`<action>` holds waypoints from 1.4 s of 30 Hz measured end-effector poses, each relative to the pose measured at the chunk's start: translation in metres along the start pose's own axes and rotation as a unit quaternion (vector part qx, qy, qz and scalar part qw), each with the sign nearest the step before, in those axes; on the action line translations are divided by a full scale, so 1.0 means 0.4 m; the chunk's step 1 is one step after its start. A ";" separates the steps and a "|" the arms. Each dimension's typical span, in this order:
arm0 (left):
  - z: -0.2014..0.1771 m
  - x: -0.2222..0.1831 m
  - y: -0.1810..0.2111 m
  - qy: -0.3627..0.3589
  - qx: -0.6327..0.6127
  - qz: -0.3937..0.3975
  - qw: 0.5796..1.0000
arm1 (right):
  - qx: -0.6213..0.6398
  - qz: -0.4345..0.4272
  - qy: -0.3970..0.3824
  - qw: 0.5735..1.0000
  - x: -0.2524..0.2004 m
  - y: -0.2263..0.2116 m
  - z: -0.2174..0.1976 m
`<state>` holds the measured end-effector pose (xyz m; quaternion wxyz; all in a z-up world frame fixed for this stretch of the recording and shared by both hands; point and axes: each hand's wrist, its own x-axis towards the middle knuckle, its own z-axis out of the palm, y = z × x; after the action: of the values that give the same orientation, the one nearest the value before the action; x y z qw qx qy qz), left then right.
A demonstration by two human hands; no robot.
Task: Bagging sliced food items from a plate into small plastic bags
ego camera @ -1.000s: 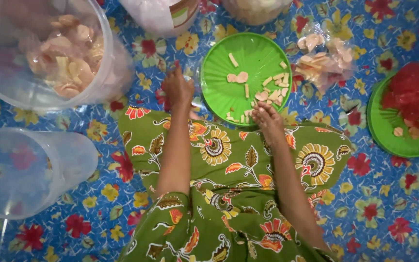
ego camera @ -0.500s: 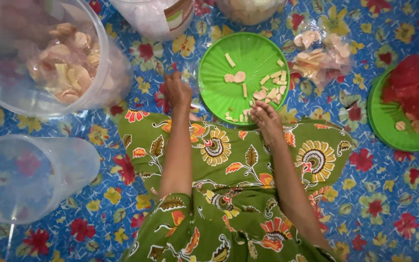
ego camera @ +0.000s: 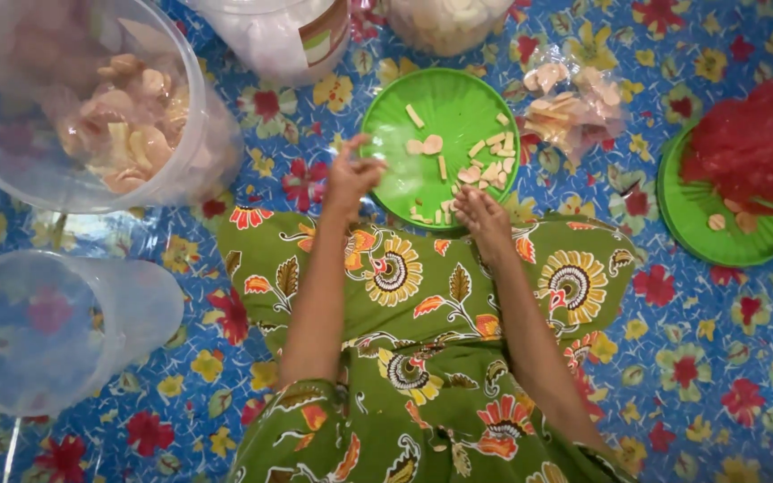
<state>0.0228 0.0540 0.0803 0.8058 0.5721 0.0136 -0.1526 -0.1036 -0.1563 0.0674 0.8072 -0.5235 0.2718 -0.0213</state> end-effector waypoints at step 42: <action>0.101 0.000 -0.144 -0.079 0.100 -0.051 0.991 | -0.078 0.000 -0.023 0.997 -0.019 -0.063 0.064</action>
<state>0.0017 -0.0007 0.0416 0.7343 0.6344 -0.0358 -0.2390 -0.0920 -0.1441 0.1000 0.7702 -0.5851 0.2538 0.0122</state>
